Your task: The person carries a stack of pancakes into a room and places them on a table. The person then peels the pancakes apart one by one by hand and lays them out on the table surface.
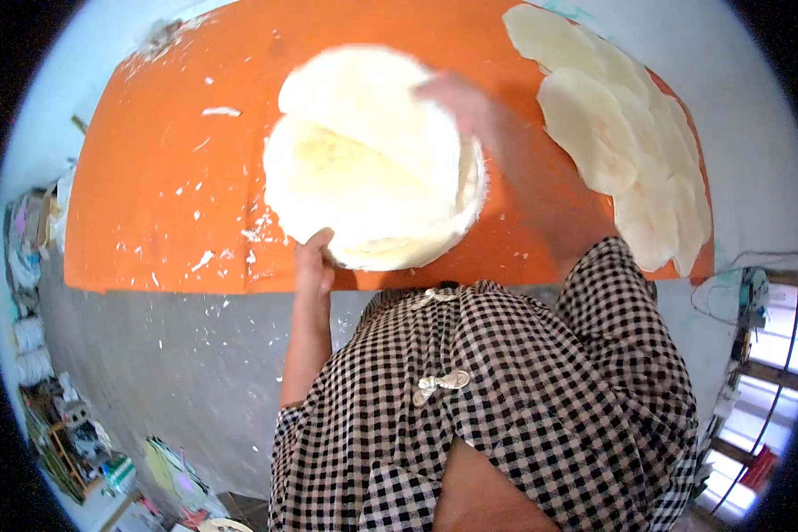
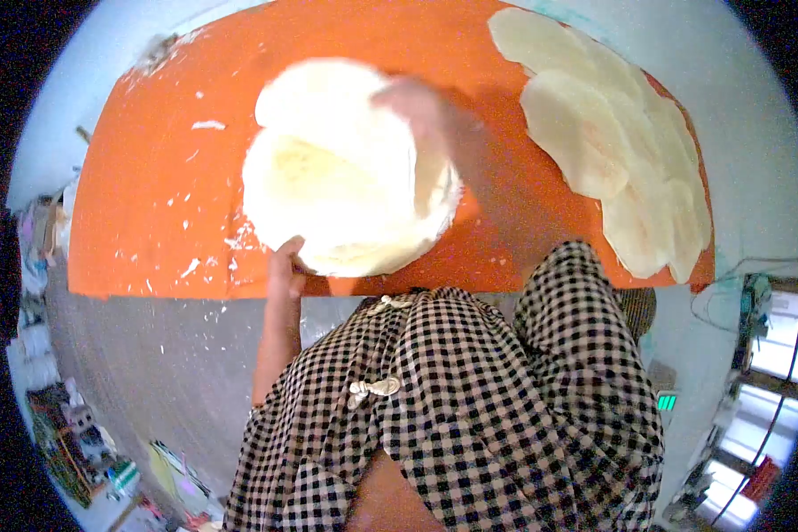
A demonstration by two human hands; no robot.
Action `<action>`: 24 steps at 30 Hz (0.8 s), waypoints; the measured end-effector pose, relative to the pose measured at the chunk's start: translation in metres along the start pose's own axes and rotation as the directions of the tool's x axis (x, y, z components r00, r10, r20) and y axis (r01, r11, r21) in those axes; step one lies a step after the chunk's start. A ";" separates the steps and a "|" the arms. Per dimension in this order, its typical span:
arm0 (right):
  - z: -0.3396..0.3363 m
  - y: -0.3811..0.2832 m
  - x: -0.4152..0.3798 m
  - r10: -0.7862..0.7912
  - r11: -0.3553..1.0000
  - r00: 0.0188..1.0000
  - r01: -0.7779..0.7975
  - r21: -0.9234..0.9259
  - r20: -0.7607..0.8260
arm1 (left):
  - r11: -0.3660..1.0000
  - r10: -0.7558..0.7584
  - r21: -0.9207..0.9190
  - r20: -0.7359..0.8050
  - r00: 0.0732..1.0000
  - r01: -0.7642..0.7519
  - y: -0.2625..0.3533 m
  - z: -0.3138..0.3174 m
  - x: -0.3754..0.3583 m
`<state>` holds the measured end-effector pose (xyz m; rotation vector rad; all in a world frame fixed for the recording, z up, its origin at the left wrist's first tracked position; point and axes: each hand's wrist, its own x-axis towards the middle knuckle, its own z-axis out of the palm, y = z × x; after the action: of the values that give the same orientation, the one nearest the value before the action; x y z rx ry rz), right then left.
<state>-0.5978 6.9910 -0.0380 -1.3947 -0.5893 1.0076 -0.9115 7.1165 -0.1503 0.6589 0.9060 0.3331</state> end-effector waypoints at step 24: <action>-0.190 0.097 -0.206 0.221 0.965 0.502 0.010 0.261 -0.836 | 0.912 0.064 -0.408 0.071 0.995 -0.030 -0.039 -0.120 -0.058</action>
<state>-0.5607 6.7066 -0.1137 -1.5166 0.3848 0.3201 -1.0433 7.1028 -0.1929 0.3051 0.7119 0.5179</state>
